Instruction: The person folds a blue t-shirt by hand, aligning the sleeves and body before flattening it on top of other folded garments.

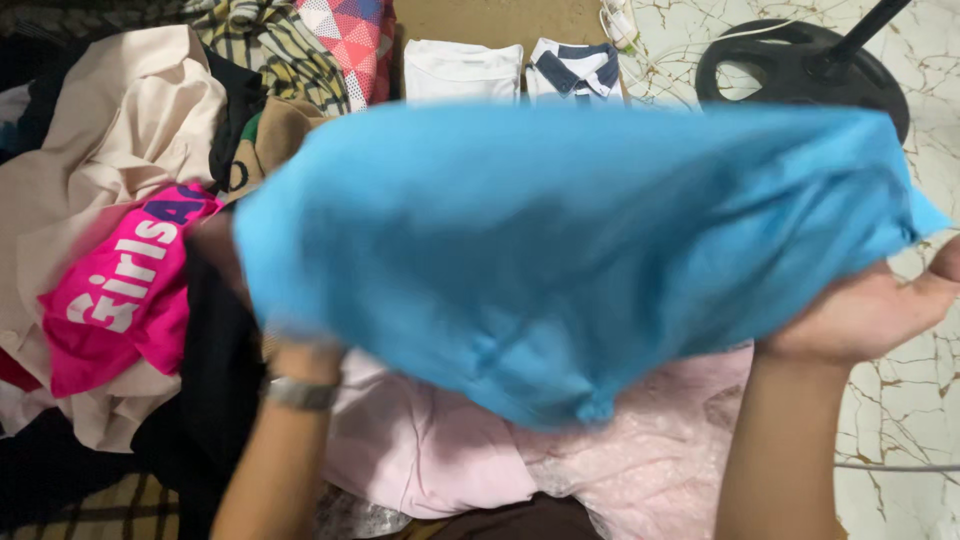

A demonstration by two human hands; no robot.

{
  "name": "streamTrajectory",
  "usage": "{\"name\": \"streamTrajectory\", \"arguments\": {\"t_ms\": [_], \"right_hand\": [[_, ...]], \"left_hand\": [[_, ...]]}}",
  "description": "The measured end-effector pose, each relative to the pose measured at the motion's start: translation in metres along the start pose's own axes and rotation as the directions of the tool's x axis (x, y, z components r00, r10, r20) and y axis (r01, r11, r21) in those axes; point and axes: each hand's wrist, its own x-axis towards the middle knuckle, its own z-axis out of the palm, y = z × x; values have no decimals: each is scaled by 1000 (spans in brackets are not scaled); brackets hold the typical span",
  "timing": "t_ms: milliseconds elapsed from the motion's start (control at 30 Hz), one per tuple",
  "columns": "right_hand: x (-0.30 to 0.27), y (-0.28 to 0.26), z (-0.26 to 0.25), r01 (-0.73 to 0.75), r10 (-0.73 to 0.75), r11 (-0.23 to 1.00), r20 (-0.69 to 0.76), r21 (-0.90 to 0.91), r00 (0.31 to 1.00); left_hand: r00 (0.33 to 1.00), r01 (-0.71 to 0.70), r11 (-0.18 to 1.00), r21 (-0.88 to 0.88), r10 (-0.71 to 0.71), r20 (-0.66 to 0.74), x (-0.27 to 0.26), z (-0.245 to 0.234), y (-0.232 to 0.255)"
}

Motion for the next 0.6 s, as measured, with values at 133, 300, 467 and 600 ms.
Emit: {"name": "streamTrajectory", "arguments": {"t_ms": [133,300,467,600], "right_hand": [[23,-3,-12,-56,97,969,162,-242,982],[67,-24,-52,-43,257,763,242,-644,935],[117,-18,-68,-67,231,771,179,-633,956],[193,-8,-56,195,57,340,227,-920,972]], "left_hand": [[1000,-9,992,-125,11,8,19,32,-43],[984,172,974,-150,-164,66,22,73,-51],[978,196,979,-49,-192,81,66,46,3],[967,-183,851,492,247,-67,183,17,50]]}}
